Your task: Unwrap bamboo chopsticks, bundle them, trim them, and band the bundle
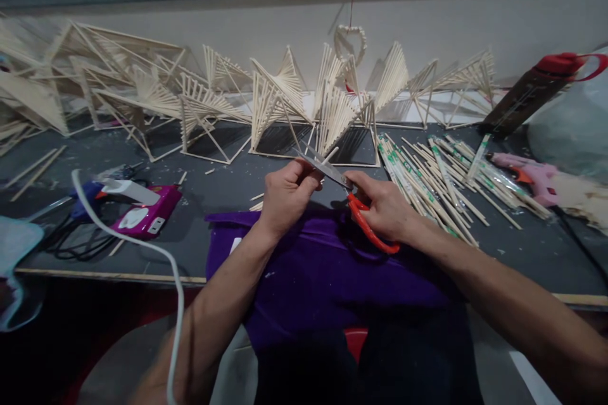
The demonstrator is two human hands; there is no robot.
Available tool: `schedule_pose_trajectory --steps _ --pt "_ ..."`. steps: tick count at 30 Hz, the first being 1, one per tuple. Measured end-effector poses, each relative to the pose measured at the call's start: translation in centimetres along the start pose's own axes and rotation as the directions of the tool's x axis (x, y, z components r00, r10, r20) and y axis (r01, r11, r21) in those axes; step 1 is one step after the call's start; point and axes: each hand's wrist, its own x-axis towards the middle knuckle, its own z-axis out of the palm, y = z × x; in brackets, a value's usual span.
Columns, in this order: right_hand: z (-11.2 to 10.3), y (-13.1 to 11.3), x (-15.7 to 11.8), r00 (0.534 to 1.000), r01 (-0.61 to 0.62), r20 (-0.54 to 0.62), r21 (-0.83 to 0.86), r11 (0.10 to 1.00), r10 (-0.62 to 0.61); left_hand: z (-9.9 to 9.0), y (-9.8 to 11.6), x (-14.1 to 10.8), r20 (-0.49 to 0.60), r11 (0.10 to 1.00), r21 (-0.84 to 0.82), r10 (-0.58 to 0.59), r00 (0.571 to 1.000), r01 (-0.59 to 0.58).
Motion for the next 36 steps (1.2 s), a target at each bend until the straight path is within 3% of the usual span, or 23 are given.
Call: schedule_pose_trajectory --steps 13,22,31,36 --pt "-0.45 -0.49 -0.17 0.997 -0.018 0.069 0.047 0.999 0.014 -0.40 0.24 -0.42 0.050 0.983 0.121 0.136 0.989 -0.142" --pt "0.15 -0.26 -0.23 1.000 -0.001 0.022 0.025 1.000 0.001 -0.14 -0.08 -0.51 0.043 0.979 0.139 0.144 0.989 -0.149" --pt "0.21 -0.08 0.12 0.999 -0.049 0.004 0.040 0.998 0.049 0.32 -0.19 0.03 -0.007 0.998 0.067 0.021 1.000 -0.020" --pt "-0.03 -0.31 0.11 0.998 -0.051 0.040 0.027 0.998 0.050 -0.23 0.32 -0.08 0.016 0.990 0.119 0.081 0.997 -0.082"
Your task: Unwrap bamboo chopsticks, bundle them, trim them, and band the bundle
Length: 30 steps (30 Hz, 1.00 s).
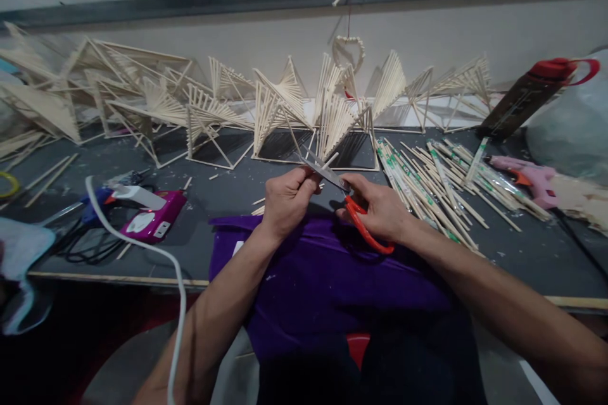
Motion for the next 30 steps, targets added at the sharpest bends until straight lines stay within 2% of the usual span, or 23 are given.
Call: schedule_pose_trajectory --steps 9,13,17,25,30 --pt "-0.35 -0.19 -0.24 0.998 0.025 0.054 0.025 0.999 -0.027 -0.13 -0.01 -0.16 0.084 0.997 -0.080 -0.002 0.996 0.008" --pt "-0.08 -0.26 -0.29 0.999 0.005 0.042 0.063 0.998 -0.008 -0.11 -0.07 -0.30 0.073 0.998 -0.065 0.011 0.997 -0.007" --pt "0.02 -0.19 -0.31 1.000 0.002 0.018 0.030 1.000 -0.002 0.07 -0.22 -0.31 0.062 0.999 -0.046 0.021 0.998 -0.018" --pt "0.11 -0.04 -0.03 1.000 -0.020 0.000 0.027 0.999 0.020 0.66 -0.36 -0.01 0.015 0.997 -0.043 -0.058 0.998 0.059" --pt "0.15 -0.14 0.04 1.000 -0.001 0.002 0.002 1.000 0.001 0.19 -0.17 -0.09 0.001 1.000 -0.002 -0.008 1.000 0.008"
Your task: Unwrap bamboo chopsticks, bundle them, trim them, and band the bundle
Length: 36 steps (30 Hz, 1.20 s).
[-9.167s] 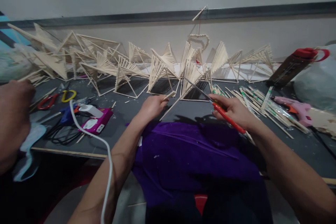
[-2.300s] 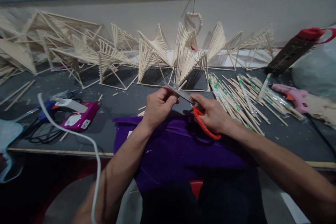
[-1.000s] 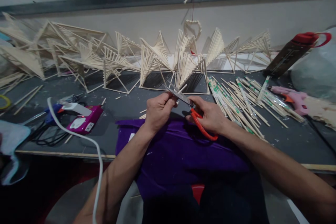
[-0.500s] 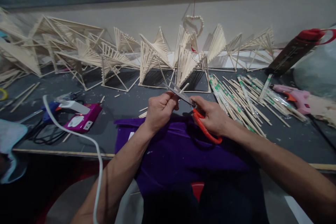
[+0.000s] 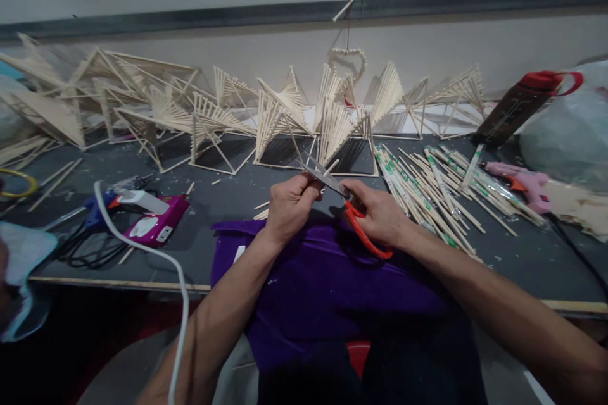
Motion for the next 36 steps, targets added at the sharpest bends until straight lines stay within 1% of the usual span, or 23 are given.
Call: schedule_pose_trajectory --steps 4,6,9,13,16,20,24,28,32,36 --pt "-0.27 -0.14 -0.06 0.999 -0.017 0.033 -0.048 0.999 0.019 -0.29 -0.15 -0.10 0.052 0.999 -0.001 0.038 0.998 -0.038" --pt "-0.42 -0.15 -0.12 0.999 -0.006 0.037 -0.048 0.999 0.007 -0.30 -0.21 -0.13 0.071 0.998 -0.003 0.058 0.996 -0.058" --pt "-0.50 -0.17 -0.21 0.999 0.019 0.034 -0.023 1.000 -0.019 -0.24 -0.10 -0.16 0.071 0.996 -0.015 0.091 0.993 -0.090" --pt "-0.35 -0.30 -0.34 0.999 0.009 0.031 0.019 1.000 -0.010 -0.21 0.19 -0.23 0.064 0.993 -0.018 0.115 0.991 -0.114" --pt "-0.14 -0.31 -0.39 1.000 0.024 0.014 0.028 0.999 -0.024 -0.17 0.16 -0.32 0.053 0.994 0.004 0.113 0.992 -0.113" --pt "0.05 -0.01 -0.32 1.000 0.026 0.000 -0.008 1.000 -0.026 0.09 -0.11 -0.31 0.043 0.995 0.035 0.094 0.995 -0.096" --pt "0.06 0.37 -0.16 1.000 0.016 0.015 -0.019 1.000 -0.016 0.49 -0.25 -0.16 0.045 0.998 0.048 0.034 0.998 -0.037" --pt "-0.02 0.33 -0.07 1.000 0.022 0.004 -0.007 1.000 -0.022 0.70 -0.24 -0.09 -0.004 1.000 0.002 -0.016 1.000 0.016" --pt "-0.25 -0.08 -0.09 1.000 0.028 -0.011 -0.016 0.999 -0.028 0.37 0.04 -0.19 -0.019 1.000 0.020 0.016 1.000 -0.016" --pt "-0.60 -0.21 -0.20 0.999 0.050 -0.005 -0.034 0.998 -0.050 -0.16 0.37 -0.31 0.025 0.998 0.001 0.062 0.998 -0.062"
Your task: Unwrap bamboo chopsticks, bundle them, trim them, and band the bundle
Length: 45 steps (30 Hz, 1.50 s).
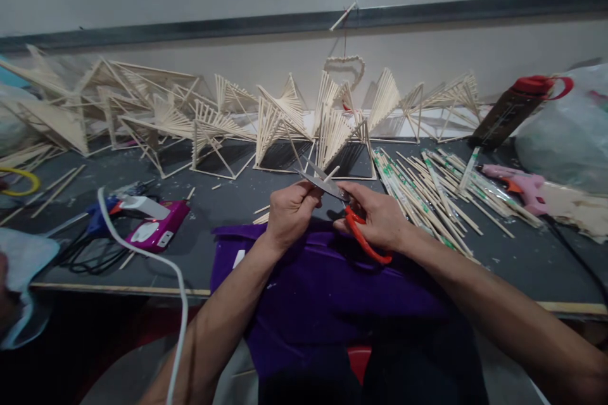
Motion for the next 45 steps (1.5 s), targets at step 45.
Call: schedule_pose_trajectory --steps 45 --pt "0.4 1.8 0.2 0.989 0.032 0.146 -0.345 0.938 0.020 -2.7 -1.8 1.7 -0.349 0.844 -0.531 -0.300 0.888 0.077"
